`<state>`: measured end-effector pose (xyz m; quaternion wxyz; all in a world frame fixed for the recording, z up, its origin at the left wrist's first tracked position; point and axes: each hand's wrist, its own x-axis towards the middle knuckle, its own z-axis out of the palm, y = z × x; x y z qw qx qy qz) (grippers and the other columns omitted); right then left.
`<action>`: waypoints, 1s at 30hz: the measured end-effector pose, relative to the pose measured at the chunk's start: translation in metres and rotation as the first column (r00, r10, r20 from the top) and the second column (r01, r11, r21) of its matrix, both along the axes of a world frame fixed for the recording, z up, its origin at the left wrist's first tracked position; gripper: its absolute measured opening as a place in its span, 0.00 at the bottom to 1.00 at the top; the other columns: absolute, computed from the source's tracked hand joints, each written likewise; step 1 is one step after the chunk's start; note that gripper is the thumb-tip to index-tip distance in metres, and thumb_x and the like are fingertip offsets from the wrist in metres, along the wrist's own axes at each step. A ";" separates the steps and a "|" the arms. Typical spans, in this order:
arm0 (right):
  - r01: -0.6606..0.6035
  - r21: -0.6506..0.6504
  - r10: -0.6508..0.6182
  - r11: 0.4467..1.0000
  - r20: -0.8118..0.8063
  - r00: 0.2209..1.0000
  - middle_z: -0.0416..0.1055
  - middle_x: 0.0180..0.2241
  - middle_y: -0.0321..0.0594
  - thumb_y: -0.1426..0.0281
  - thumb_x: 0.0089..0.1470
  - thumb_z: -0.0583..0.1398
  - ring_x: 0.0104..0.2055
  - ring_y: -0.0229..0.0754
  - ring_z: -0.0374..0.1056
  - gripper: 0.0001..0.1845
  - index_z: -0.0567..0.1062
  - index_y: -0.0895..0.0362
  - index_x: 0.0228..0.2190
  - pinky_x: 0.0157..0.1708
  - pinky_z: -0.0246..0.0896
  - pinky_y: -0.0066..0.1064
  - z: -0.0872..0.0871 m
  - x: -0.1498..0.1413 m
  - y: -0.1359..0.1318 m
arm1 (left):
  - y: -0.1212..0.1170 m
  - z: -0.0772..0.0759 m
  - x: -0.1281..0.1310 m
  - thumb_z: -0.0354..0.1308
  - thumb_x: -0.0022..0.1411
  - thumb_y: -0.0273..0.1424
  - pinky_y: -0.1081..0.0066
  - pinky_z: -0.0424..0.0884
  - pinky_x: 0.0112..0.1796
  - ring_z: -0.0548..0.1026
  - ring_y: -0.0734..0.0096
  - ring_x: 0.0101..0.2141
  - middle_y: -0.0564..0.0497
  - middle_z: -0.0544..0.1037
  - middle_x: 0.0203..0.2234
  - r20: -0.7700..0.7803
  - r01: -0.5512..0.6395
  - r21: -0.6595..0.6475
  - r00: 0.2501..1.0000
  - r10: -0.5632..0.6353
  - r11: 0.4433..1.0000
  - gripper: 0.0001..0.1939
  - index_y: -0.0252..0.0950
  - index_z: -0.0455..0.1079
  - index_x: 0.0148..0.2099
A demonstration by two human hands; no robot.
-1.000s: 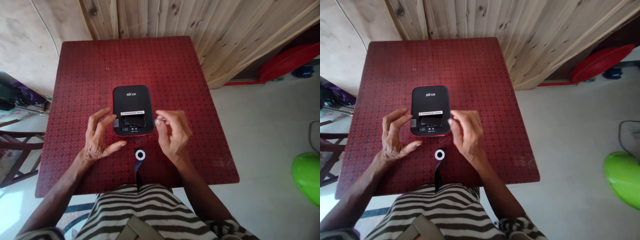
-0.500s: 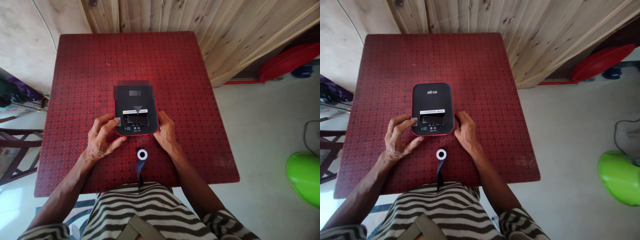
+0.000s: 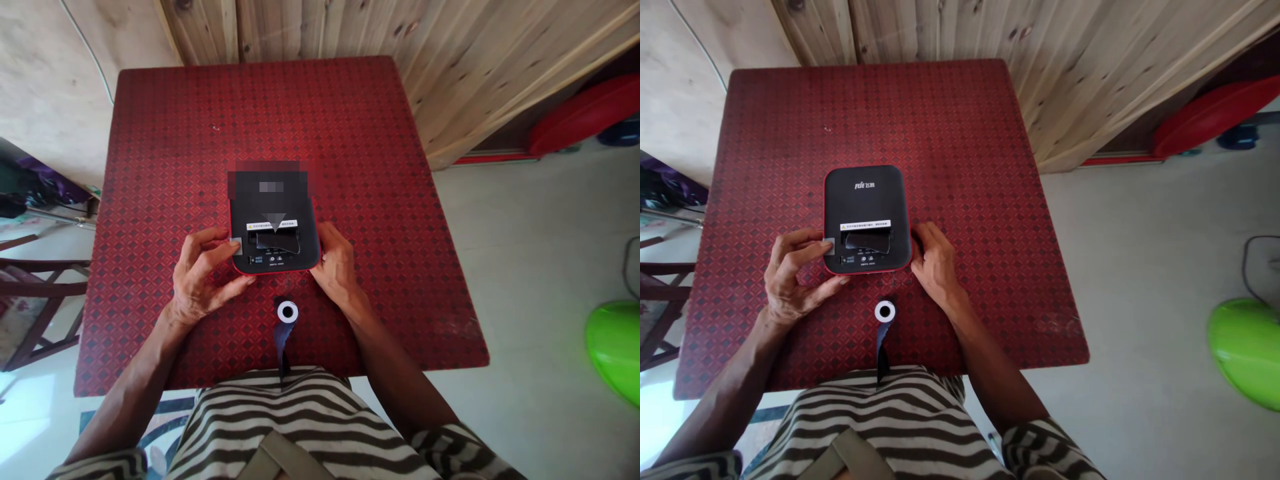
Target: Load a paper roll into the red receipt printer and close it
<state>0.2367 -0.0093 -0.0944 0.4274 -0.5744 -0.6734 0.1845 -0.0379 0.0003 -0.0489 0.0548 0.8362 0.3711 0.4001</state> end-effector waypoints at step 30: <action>-0.284 0.095 0.212 0.954 0.458 0.863 0.84 0.45 0.46 0.74 0.72 0.59 0.48 0.47 0.78 0.11 0.83 0.56 0.45 0.53 0.72 0.40 0.115 -0.015 0.023 | -0.004 -0.013 0.000 0.69 0.69 0.39 0.66 0.83 0.51 0.81 0.64 0.49 0.45 0.79 0.50 0.041 0.050 0.003 0.998 -0.050 0.999 0.29 0.40 0.66 0.68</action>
